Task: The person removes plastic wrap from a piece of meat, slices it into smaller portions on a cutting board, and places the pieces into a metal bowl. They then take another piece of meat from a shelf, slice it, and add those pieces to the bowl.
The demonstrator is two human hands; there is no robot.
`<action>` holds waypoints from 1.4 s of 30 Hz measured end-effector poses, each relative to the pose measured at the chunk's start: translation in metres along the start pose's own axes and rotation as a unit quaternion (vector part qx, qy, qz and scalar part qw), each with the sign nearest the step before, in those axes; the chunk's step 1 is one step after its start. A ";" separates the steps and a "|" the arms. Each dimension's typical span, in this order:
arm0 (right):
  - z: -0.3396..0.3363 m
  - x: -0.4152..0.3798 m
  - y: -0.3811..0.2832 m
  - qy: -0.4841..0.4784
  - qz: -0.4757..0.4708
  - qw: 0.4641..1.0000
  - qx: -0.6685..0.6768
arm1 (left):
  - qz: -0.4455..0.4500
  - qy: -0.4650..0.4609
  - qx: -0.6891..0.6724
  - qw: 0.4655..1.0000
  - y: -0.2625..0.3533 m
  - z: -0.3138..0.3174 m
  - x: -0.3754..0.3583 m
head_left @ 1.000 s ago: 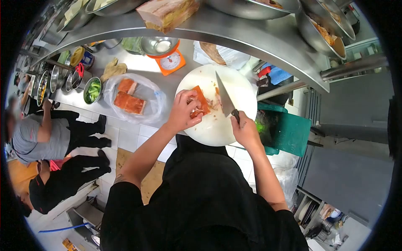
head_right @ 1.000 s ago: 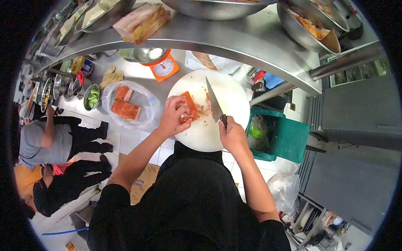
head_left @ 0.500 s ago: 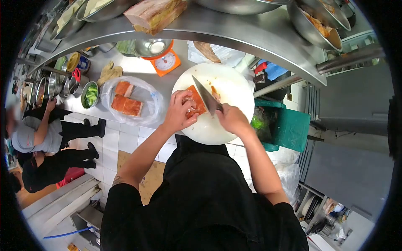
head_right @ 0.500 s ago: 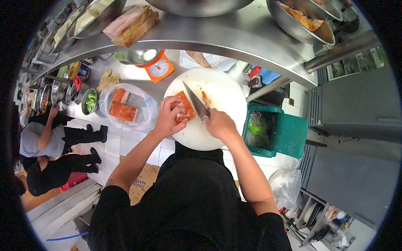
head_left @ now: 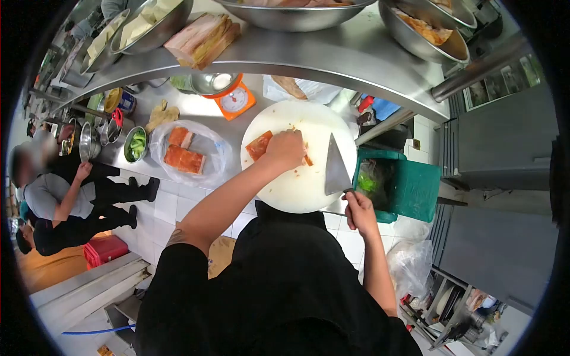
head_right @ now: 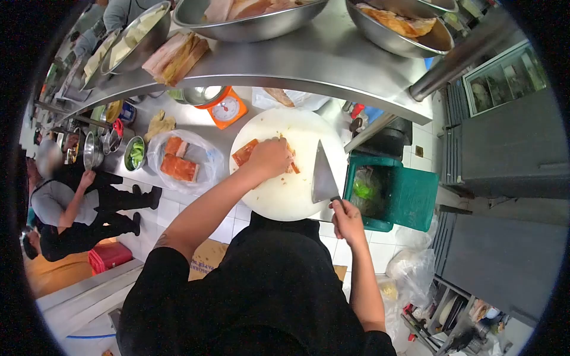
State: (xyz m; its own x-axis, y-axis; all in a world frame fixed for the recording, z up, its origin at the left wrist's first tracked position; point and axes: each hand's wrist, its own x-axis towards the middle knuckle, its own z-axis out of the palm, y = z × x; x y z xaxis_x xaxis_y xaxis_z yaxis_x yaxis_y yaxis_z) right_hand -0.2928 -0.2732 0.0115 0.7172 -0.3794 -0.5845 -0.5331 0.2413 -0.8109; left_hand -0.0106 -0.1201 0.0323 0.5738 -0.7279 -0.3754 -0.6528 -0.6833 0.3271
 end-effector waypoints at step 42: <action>0.061 -0.124 -0.223 0.026 -0.368 0.928 0.047 | 0.253 0.446 0.001 0.859 0.029 -0.351 -0.100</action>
State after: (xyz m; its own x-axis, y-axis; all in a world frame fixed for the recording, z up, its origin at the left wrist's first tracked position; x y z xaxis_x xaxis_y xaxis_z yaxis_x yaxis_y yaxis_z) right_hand -0.2355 -0.2249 0.2629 0.8480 -0.5142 0.1285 0.1352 -0.0246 -0.9905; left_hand 0.0865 -0.0875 0.3839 0.3671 -0.6865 0.6277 -0.9302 -0.2678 0.2511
